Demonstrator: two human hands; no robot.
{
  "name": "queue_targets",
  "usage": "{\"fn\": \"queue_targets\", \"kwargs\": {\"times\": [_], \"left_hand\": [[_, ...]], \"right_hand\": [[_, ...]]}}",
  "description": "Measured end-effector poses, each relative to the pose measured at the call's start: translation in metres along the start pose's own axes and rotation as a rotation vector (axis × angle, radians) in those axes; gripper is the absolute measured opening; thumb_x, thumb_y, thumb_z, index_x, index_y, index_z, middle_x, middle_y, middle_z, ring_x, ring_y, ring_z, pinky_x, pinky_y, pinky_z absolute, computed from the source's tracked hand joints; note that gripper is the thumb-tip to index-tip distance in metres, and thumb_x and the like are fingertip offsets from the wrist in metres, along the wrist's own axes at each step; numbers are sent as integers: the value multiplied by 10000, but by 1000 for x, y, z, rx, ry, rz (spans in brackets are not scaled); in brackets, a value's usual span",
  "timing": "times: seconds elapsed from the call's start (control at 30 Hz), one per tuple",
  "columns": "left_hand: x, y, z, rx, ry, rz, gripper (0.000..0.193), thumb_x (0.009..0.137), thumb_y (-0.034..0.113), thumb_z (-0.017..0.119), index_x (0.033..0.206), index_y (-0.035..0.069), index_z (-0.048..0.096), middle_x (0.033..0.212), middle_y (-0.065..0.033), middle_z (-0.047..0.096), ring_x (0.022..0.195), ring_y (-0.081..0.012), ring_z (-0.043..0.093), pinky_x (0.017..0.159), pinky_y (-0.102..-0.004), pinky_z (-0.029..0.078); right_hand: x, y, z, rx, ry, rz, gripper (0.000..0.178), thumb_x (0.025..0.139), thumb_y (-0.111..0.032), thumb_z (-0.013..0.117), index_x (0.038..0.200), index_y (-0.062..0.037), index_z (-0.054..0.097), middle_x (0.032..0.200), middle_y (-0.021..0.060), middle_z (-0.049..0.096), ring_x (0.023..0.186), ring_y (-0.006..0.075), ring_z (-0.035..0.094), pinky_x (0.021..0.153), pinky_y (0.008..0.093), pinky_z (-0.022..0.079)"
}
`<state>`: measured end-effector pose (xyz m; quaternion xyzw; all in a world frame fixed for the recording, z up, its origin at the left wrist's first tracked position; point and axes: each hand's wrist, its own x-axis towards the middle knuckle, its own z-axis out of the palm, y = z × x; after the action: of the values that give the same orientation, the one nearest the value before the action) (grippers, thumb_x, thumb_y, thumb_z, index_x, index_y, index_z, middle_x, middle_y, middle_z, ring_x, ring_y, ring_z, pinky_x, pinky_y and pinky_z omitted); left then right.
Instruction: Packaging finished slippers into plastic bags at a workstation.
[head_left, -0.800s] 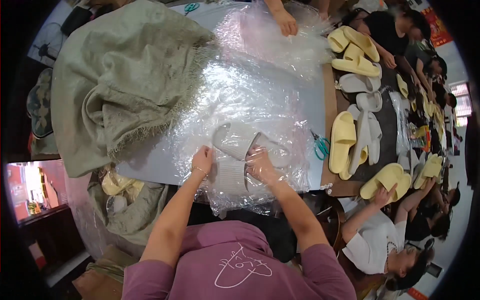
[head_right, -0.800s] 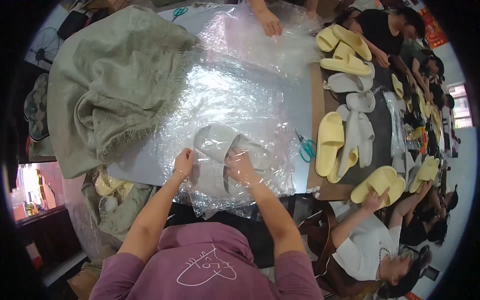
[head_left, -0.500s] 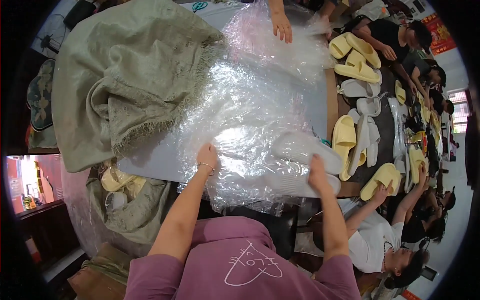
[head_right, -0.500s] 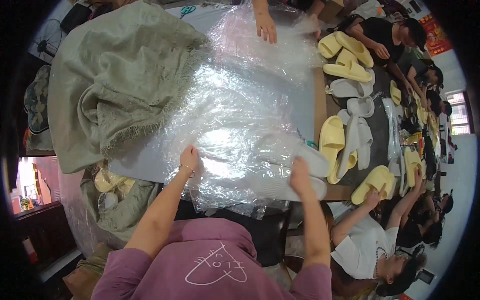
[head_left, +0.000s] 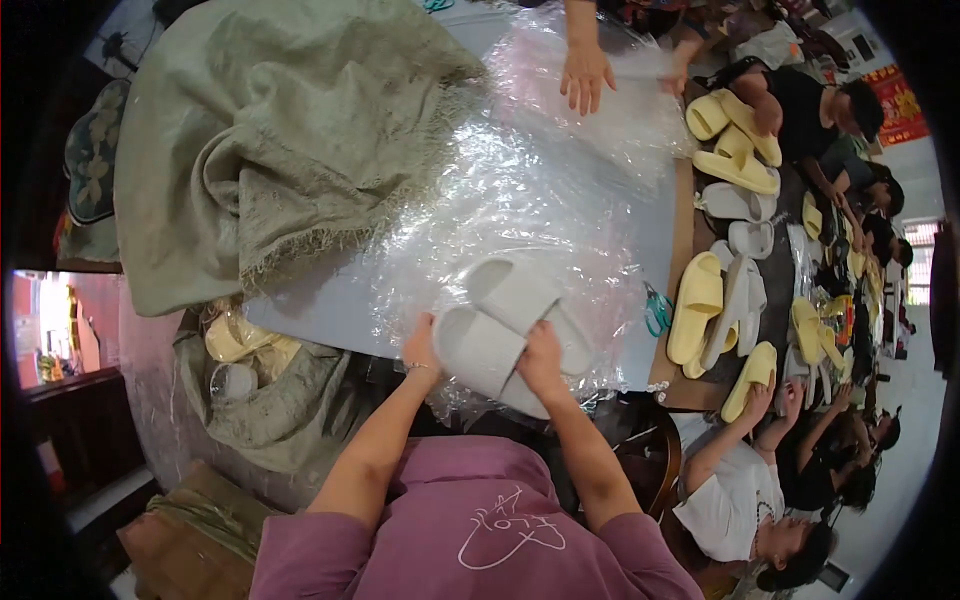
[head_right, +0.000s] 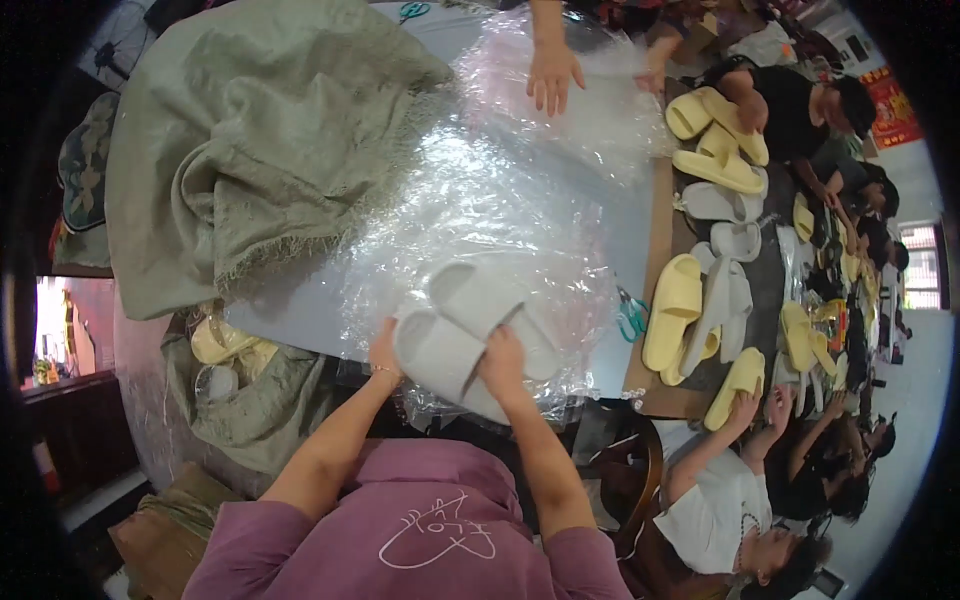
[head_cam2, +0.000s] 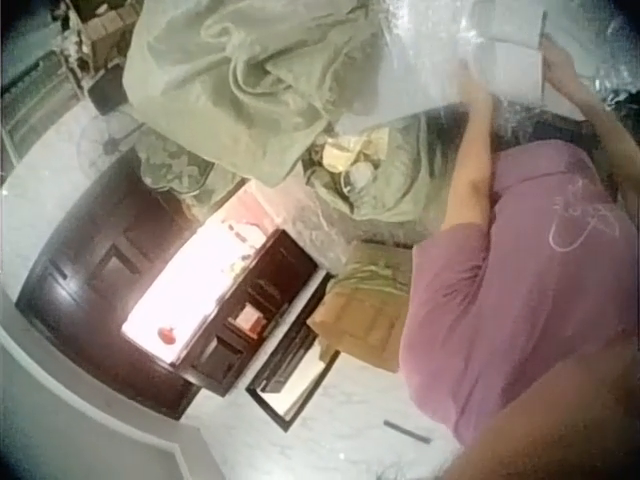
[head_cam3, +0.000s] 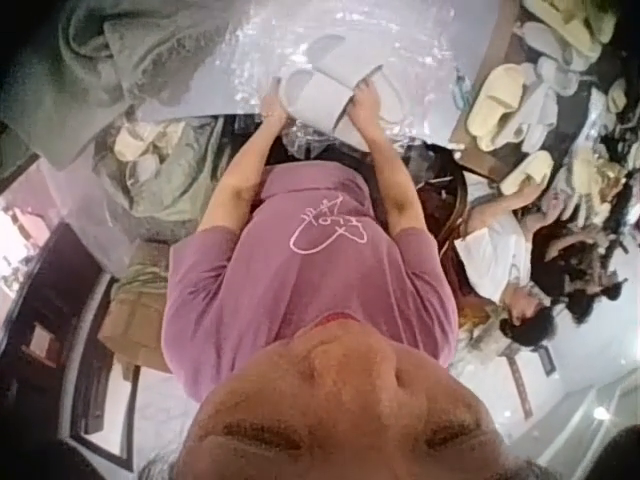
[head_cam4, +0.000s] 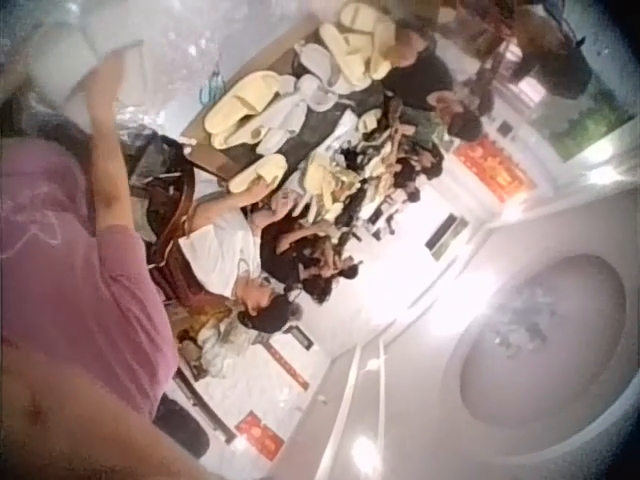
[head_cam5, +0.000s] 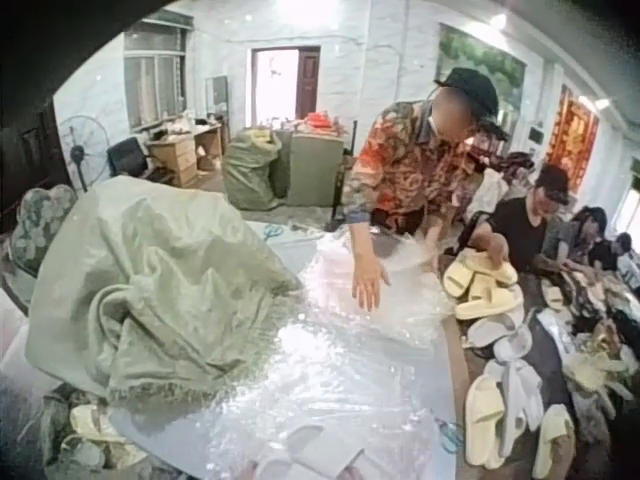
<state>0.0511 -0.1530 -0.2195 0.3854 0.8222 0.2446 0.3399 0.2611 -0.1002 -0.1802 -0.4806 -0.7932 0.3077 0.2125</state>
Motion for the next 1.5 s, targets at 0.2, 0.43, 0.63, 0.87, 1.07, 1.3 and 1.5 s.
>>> {"fn": "queue_targets", "kwargs": {"times": [0.2,0.43,0.63,0.87,1.07,1.3,1.5], "left_hand": [[-1,16,-14,186,-4,-5,200,910,280,412,942,117,523,911,-180,606,828,-381,581,672,-481,442],[-8,25,-23,22,502,-89,437,726,218,685,1051,8,480,980,-209,543,852,-367,555,784,-393,445],[45,46,-35,-116,102,93,280,799,275,593,1032,124,552,784,-121,648,743,-328,607,678,-387,468],[105,49,-65,557,60,213,376,753,318,652,1043,102,548,1091,-109,556,1006,-331,504,838,-428,412],[61,43,-46,367,268,57,684,682,391,707,1220,52,454,1129,-162,537,1065,-347,473,921,-453,351],[142,63,-71,105,-32,281,575,693,342,718,1122,18,514,902,-174,627,828,-319,612,747,-386,458],[133,110,-94,397,397,485,662,737,268,697,1284,52,392,1163,-190,506,1097,-341,459,915,-407,369]], "right_hand": [[-5,73,-51,-74,376,181,245,694,-124,564,904,3,559,913,170,538,881,366,472,796,428,387],[-5,23,-57,9,365,69,299,760,-154,581,1025,-17,571,998,175,550,964,361,487,836,413,387],[-29,-8,-77,71,391,119,339,717,-112,640,1038,-17,584,1035,160,555,996,355,508,854,391,401],[-13,36,-31,-63,318,238,329,648,34,543,974,0,549,926,189,524,908,409,473,797,459,393],[-16,61,-19,-184,332,153,388,595,43,522,982,22,522,957,212,490,920,422,435,811,491,357],[13,18,-49,-37,400,83,310,718,-34,562,1026,-3,547,977,192,523,920,389,479,809,429,396],[47,55,-23,-200,212,125,316,703,-16,540,1019,-12,562,1016,197,535,935,401,483,780,450,397]]}}
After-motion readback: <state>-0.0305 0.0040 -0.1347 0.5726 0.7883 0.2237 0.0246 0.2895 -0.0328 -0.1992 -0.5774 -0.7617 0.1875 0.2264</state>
